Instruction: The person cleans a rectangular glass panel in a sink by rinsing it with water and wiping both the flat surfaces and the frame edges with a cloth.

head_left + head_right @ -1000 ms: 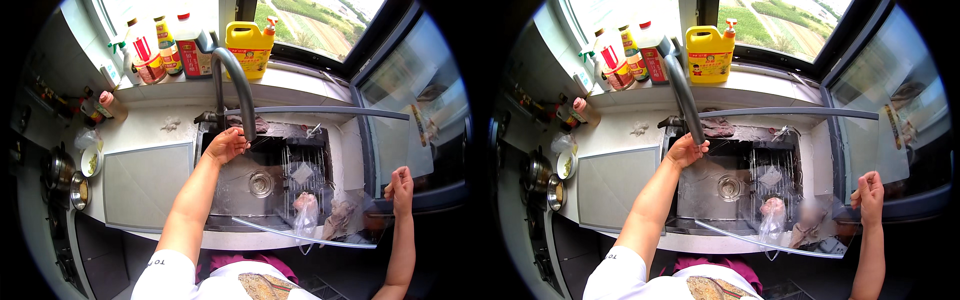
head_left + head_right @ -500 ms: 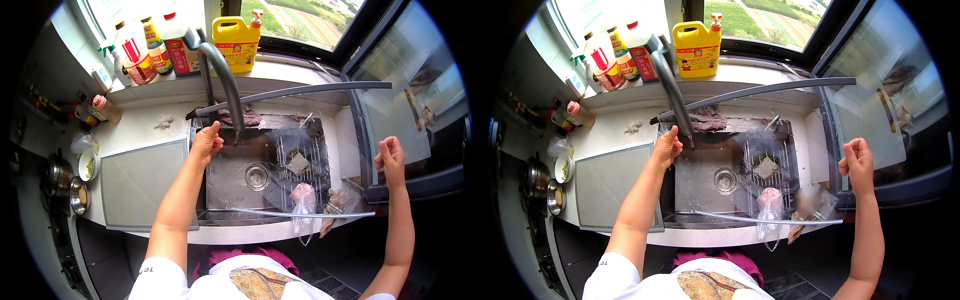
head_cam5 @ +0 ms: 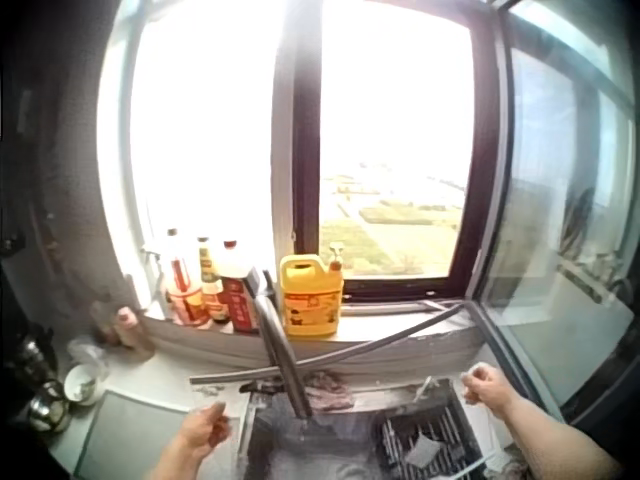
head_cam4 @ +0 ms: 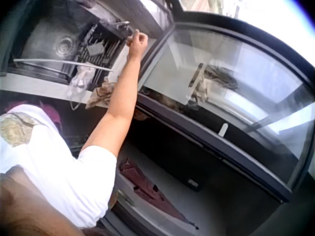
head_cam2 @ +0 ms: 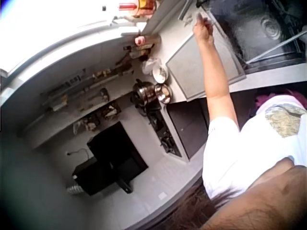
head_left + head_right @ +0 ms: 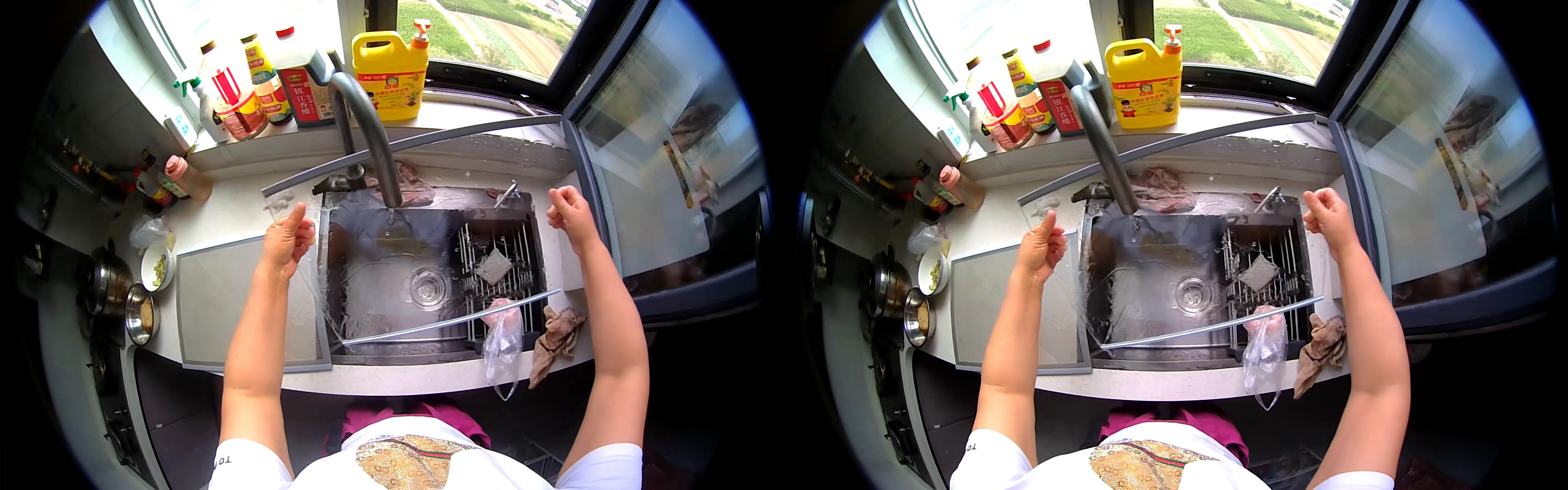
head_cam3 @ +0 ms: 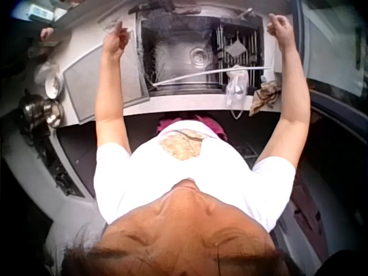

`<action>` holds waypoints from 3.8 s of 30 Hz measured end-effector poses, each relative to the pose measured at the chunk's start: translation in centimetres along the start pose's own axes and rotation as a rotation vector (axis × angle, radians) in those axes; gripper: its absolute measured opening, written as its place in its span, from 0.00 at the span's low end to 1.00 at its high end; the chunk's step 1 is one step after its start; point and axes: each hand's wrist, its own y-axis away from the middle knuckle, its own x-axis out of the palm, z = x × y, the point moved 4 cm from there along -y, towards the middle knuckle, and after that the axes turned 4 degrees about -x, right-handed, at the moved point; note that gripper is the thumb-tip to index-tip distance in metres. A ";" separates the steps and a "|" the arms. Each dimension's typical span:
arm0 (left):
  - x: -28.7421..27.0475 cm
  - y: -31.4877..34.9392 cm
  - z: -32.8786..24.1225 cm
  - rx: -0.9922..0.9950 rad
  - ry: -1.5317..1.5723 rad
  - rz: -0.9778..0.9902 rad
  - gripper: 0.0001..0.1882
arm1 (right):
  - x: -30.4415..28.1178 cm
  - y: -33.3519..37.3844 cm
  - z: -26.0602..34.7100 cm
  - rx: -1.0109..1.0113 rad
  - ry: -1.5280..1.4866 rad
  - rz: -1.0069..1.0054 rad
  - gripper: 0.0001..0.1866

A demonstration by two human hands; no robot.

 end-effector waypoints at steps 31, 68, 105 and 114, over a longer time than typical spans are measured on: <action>-8.8 7.4 -16.2 0.302 -0.513 -0.297 0.21 | 23.0 2.3 -12.9 0.247 -0.522 0.197 0.19; -18.8 13.2 -24.0 -0.013 -0.937 -0.663 0.29 | 35.5 8.0 -6.8 0.533 -0.131 0.419 0.26; -10.9 2.2 1.0 -0.488 -0.468 -0.227 0.27 | 10.0 6.6 -1.5 0.591 0.501 0.119 0.24; -0.8 -3.6 4.9 -0.420 -0.309 -0.031 0.31 | -0.3 5.3 4.2 0.406 0.456 -0.083 0.19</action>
